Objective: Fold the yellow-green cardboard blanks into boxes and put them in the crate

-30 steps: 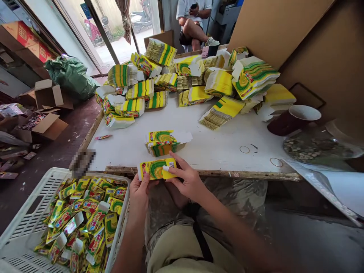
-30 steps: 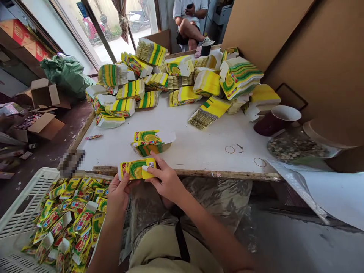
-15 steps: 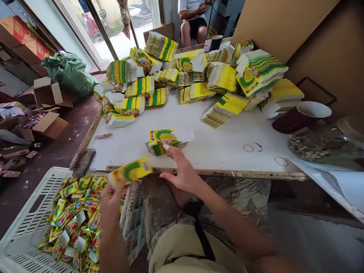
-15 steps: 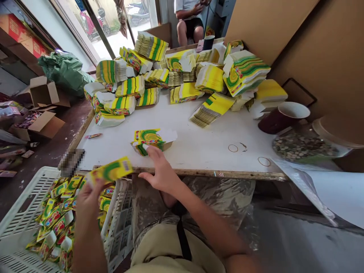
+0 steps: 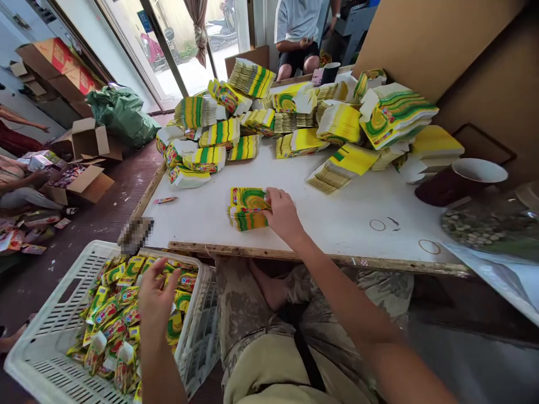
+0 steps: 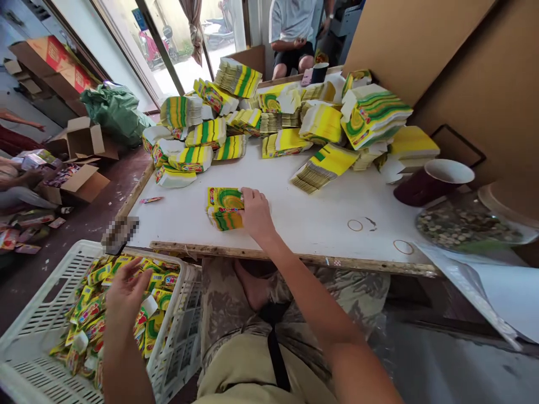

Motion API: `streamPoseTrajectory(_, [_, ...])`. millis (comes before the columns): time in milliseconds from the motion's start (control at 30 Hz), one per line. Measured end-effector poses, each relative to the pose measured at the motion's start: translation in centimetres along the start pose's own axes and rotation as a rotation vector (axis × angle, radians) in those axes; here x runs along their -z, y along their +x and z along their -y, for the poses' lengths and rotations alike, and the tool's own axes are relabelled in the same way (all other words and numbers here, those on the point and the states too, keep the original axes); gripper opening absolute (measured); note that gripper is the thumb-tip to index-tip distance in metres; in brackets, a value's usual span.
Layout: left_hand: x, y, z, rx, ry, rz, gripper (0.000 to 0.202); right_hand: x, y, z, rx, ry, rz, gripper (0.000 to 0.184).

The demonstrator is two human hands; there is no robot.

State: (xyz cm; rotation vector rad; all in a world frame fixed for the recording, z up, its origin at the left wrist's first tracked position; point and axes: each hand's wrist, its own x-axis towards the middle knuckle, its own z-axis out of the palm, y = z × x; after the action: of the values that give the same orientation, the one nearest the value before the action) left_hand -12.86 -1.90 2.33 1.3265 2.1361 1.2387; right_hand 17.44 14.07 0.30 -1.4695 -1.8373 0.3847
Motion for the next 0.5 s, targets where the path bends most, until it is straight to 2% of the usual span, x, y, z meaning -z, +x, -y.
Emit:
streamPoseTrajectory(67, [-4.2, -0.8, -1.6, -0.004, -0.213, 0.226, 0.055, 0.4, -0.8, 0.7, -0.019, 0.093, -0.013, 0.045])
streamPoseTrajectory(133, [-7.7, -1.8, -3.2, -0.032, -0.465, 0.387, 0.066, 0.7, -2.2, 1.8, -0.031, 0.298, 0.033, 0.048])
streamPoseTrajectory(200, [-10.3, -2.7, -4.9, -0.046, -0.743, 0.451, 0.073, 0.8, -4.2, 3.2, -0.015, 0.553, 0.169, 0.048])
streamPoseTrajectory(267, [-11.9, -3.4, -6.4, -0.014, -0.972, 0.394, 0.065, 0.6, -6.5, 4.7, -0.002, 0.763, 0.33, 0.044])
streamPoseTrajectory(333, [-12.5, -3.6, -7.7, 0.029, -1.143, 0.265, 0.051, 0.4, -8.5, 6.1, 0.0, 0.896, 0.414, 0.039])
streamPoseTrajectory(433, [-12.7, -3.4, -8.6, 0.083, -1.298, 0.069, 0.044, -0.1, -10.3, 7.4, 0.004, 0.915, 0.429, 0.039])
streamPoseTrajectory(500, [-12.6, -3.3, -8.4, 0.147, -1.29, 0.027, 0.049, -0.5, -10.6, 7.6, -0.013, 0.887, 0.42, 0.041])
